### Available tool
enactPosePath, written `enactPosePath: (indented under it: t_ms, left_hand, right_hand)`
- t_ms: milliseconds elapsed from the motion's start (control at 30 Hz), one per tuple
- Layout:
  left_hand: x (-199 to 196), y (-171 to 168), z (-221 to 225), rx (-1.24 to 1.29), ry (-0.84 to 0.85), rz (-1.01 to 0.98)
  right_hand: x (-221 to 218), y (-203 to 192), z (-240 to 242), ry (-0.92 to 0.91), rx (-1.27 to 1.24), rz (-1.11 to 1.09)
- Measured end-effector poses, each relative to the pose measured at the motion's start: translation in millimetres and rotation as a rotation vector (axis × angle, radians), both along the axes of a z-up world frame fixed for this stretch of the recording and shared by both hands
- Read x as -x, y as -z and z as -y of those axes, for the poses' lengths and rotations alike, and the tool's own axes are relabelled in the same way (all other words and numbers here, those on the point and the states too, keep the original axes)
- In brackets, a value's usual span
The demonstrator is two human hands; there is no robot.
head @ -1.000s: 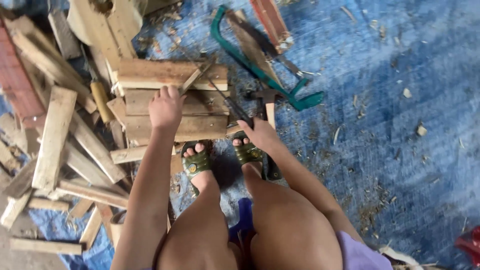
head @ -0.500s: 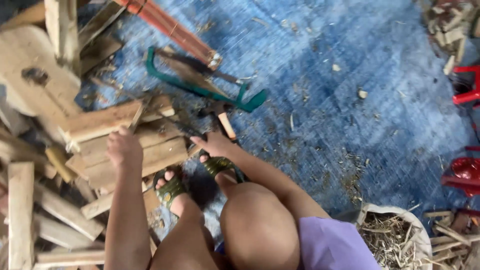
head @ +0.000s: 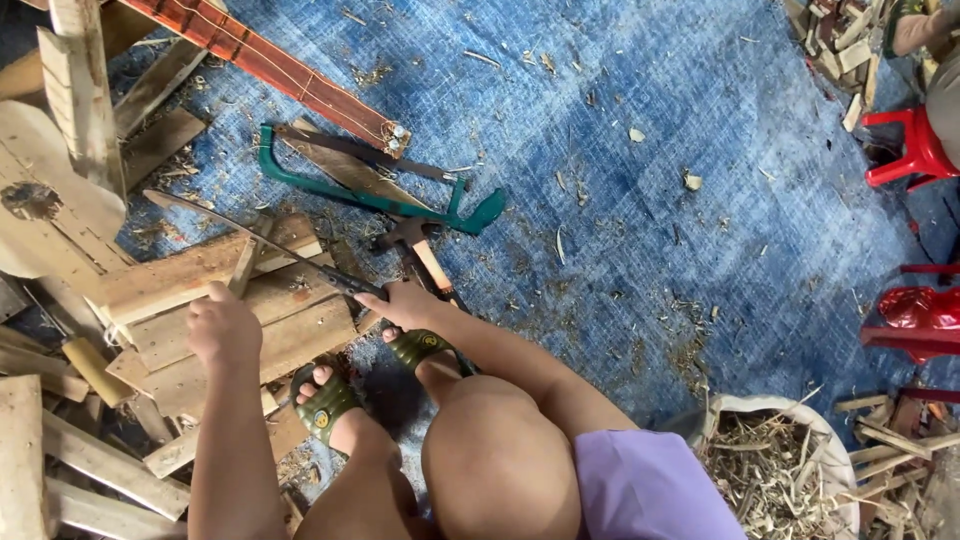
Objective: The person is using a curved blade to shave thin layers of wood from the edges of wooden boards.
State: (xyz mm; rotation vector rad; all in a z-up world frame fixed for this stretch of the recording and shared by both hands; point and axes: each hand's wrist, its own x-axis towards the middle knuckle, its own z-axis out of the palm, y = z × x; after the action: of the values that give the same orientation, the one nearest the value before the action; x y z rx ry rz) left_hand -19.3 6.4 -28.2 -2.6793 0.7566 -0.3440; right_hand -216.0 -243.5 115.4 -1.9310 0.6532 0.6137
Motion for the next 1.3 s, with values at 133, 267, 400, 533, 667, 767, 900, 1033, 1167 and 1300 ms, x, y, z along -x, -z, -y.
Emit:
enactPosePath:
  t_ms: [133, 267, 400, 533, 667, 767, 900, 1033, 1167, 1300]
  left_hand:
    - [-6.7, 8.6, -2.2, 0.009, -0.034, -0.175]
    - [-9.2, 11.8, -2.3, 0.025, -0.034, -0.111]
    - [-9.4, 10.4, -3.0, 0.012, 0.009, -0.001]
    - [-2.3, -10.8, 3.2, 0.042, 0.01, 0.0]
    - [0.2, -16.2, 2.5, 0.047, 0.02, 0.027]
    - [1.8, -22.6, 3.9, 0.041, 0.011, -0.022]
    - [-0.4, -23.6, 5.0, -0.005, -0.023, -0.114]
    - [-1.7, -16.1, 4.0, 0.036, -0.034, -0.116]
    - [1.0, -26.8, 7.4, 0.058, -0.057, -0.189]
    - [0.0, -24.2, 7.2, 0.086, -0.067, -0.23]
  right_hand:
    - [1.6, -5.4, -2.9, 0.018, -0.01, -0.011]
    - [-0.1, -29.8, -6.8, 0.015, -0.023, -0.013]
    - [-1.6, -37.3, -7.5, 0.02, -0.037, -0.023]
    - [0.1, -7.0, -3.7, 0.036, -0.059, 0.003]
    - [0.3, 1.9, -3.5, 0.033, -0.056, -0.005]
    - [1.0, 9.6, -2.4, 0.04, -0.051, -0.009]
    - [-0.7, 10.9, 0.3, 0.036, -0.066, -0.007]
    - [-0.9, 10.0, -2.4, 0.032, -0.044, -0.01]
    - [-1.1, 20.1, -4.6, 0.038, -0.035, -0.009]
    - [-3.1, 24.5, -2.7, 0.046, -0.035, -0.002]
